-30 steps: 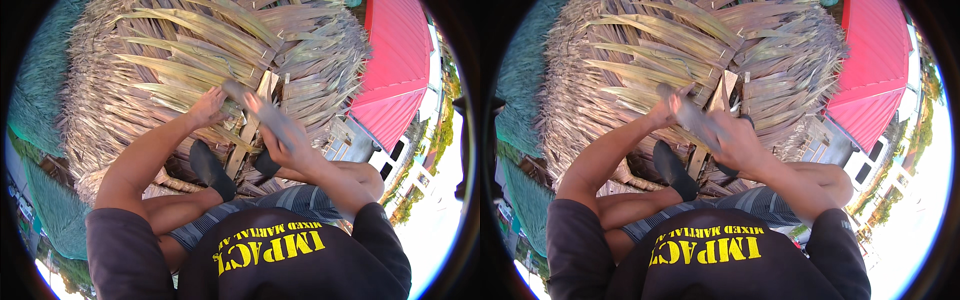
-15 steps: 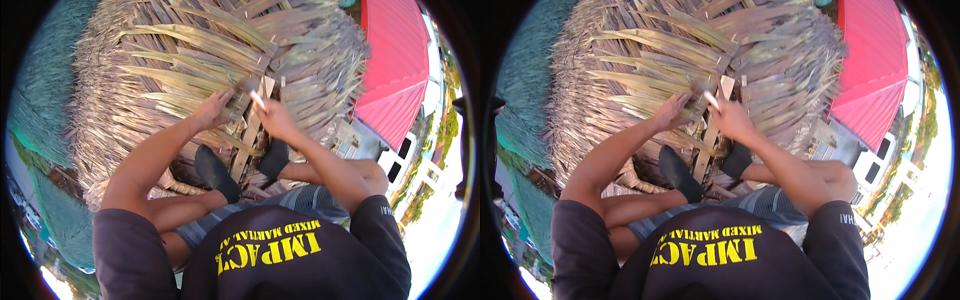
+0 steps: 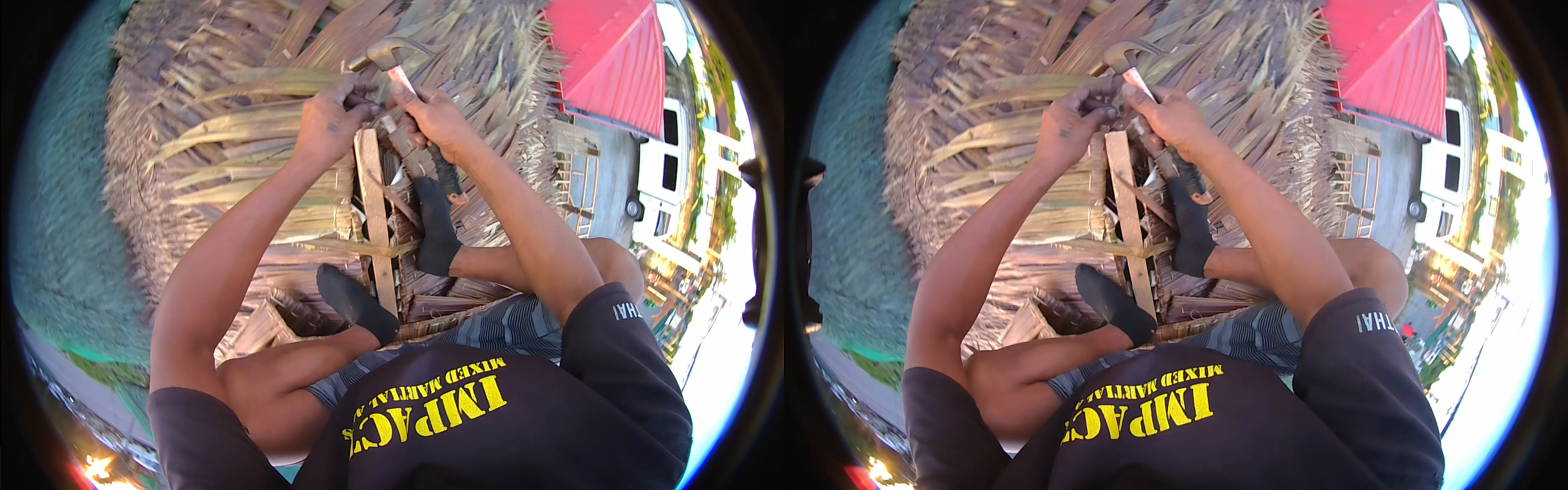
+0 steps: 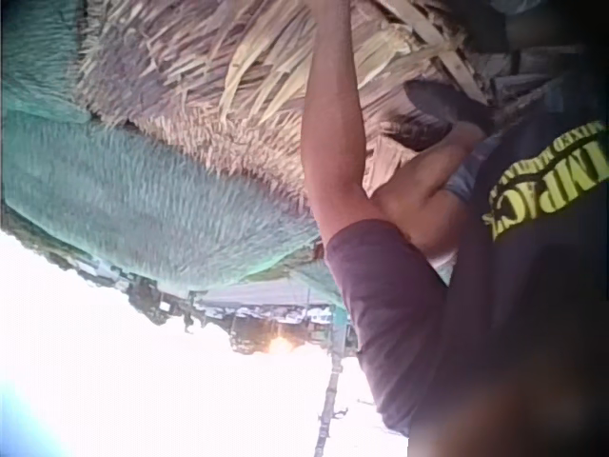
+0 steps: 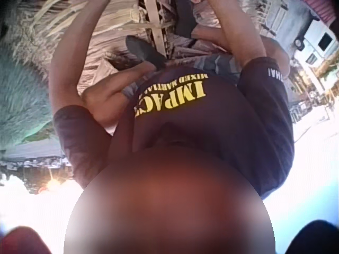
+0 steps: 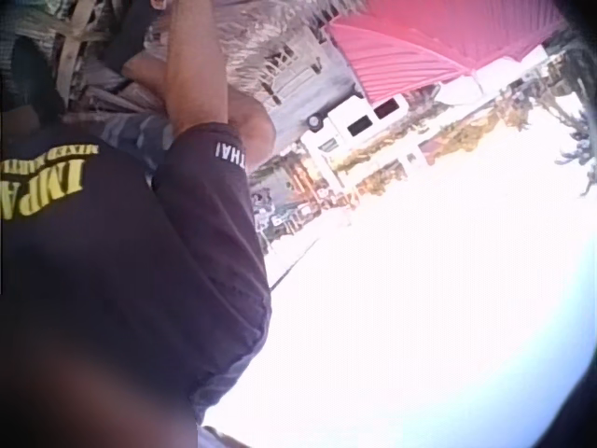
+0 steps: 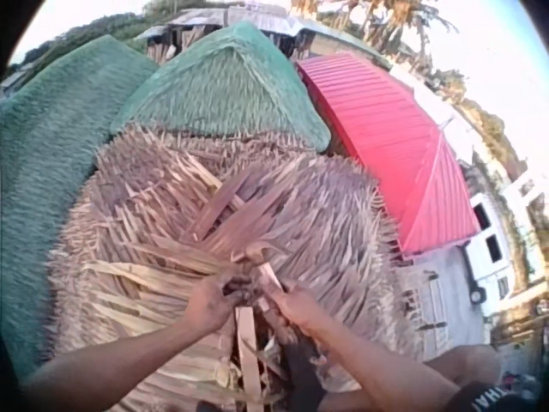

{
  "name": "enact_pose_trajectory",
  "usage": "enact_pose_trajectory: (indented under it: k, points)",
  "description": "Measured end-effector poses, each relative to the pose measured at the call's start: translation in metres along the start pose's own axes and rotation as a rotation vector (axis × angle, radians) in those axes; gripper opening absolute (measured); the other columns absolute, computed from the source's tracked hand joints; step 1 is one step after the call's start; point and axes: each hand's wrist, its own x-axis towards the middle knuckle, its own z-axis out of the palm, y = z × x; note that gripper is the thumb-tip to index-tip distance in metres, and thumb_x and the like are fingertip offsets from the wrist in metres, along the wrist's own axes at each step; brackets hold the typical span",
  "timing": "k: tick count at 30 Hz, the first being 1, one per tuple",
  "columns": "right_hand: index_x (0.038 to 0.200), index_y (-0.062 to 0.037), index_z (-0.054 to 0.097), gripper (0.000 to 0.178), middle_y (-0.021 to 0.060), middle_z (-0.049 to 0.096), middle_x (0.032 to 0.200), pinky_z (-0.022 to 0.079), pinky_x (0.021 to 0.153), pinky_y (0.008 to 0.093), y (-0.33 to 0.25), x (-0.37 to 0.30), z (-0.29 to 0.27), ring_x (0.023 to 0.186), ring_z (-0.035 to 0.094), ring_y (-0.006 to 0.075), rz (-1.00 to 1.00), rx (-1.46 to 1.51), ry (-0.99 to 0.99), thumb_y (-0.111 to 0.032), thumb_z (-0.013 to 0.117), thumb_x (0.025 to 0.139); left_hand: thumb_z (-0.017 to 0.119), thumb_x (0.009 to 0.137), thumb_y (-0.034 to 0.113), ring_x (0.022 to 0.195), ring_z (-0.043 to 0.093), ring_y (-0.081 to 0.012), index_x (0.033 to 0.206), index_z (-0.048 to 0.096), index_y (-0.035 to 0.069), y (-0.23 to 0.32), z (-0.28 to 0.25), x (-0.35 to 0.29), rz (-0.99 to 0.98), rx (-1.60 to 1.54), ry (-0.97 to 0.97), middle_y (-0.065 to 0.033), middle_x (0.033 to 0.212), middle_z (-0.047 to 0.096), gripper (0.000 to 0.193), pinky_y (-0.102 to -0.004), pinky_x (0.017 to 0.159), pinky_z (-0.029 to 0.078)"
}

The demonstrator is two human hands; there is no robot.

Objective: The person is on a thatched roof, using a hammer to drive nails into wooden battens to secure layers of dried palm leaves. They repeatedly position the leaves, align them with the underlying structure, and hammer fasteners to hold the thatch in place.

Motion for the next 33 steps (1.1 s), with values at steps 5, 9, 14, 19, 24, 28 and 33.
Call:
enact_pose_trajectory:
  k: [5,9,14,19,24,28,33]
  points:
    - [0.117,-0.0083,0.070,0.046,0.0187,0.068,0.083,0.053,0.079,0.0443,0.082,-0.005,-0.049,0.083,0.068,0.0346,0.026,-0.654,0.358,-0.035,0.080,0.082,0.067,0.091,0.006,0.079,0.071,-0.0140,0.131,0.064,0.004,-0.028,0.040,-0.004,0.037,0.146,-0.092,-0.0100,0.092,0.076,0.040,-0.0296,0.073,0.056]
    - [0.133,-0.0120,0.063,0.062,0.0191,0.069,0.093,0.052,0.082,0.0428,0.143,0.003,-0.052,0.088,0.066,0.0326,-0.026,-0.654,0.316,-0.030,0.085,0.078,0.064,0.093,0.004,0.080,0.071,-0.0149,0.136,0.059,0.003,-0.056,0.074,-0.010,-0.241,-0.034,-0.111,-0.0105,0.097,0.075,0.043,-0.0284,0.072,0.057]
    - [0.153,-0.0142,0.041,0.103,0.0208,0.062,0.135,0.048,0.102,0.0459,0.158,0.026,-0.057,0.123,0.059,0.0414,0.007,-0.659,0.131,-0.038,0.091,0.066,0.060,0.095,0.001,0.088,0.070,-0.0145,0.150,0.045,0.005,-0.067,0.094,-0.012,-0.328,-0.198,0.010,-0.0102,0.097,0.074,0.057,-0.0271,0.077,0.057]
    - [0.146,-0.0093,0.049,0.098,0.0235,0.067,0.121,0.049,0.098,0.0462,0.154,0.036,-0.073,0.118,0.061,0.0437,-0.220,-0.773,0.075,-0.045,0.091,0.065,0.058,0.095,0.001,0.084,0.070,-0.0160,0.154,0.040,0.005,-0.067,0.079,-0.040,-0.140,0.105,-0.174,-0.0125,0.096,0.075,0.062,-0.0297,0.076,0.056]
    - [0.128,-0.0050,0.062,0.081,0.0213,0.070,0.114,0.051,0.092,0.0452,0.151,0.049,-0.081,0.109,0.065,0.0411,-0.152,-0.743,0.104,-0.049,0.090,0.066,0.057,0.095,0.000,0.080,0.071,-0.0154,0.156,0.038,0.006,-0.063,0.054,-0.051,-0.124,0.045,-0.175,-0.0121,0.094,0.077,0.064,-0.0323,0.071,0.058]
    - [0.119,-0.0044,0.068,0.069,0.0160,0.072,0.099,0.052,0.084,0.0408,0.123,0.064,-0.097,0.094,0.068,0.0312,-0.242,-0.730,0.053,-0.047,0.090,0.070,0.056,0.096,-0.001,0.082,0.071,-0.0130,0.156,0.038,0.004,-0.053,0.044,-0.032,-0.009,0.058,-0.069,-0.0104,0.095,0.076,0.063,-0.0297,0.070,0.059]
    - [0.113,-0.0028,0.069,0.066,0.0167,0.072,0.090,0.054,0.073,0.0414,0.078,0.084,-0.112,0.076,0.068,0.0302,-0.310,-0.404,0.156,-0.054,0.086,0.073,0.060,0.098,-0.001,0.085,0.073,-0.0150,0.147,0.047,0.000,-0.026,0.037,0.003,0.110,-0.105,0.086,-0.0094,0.102,0.076,0.051,-0.0280,0.075,0.059]
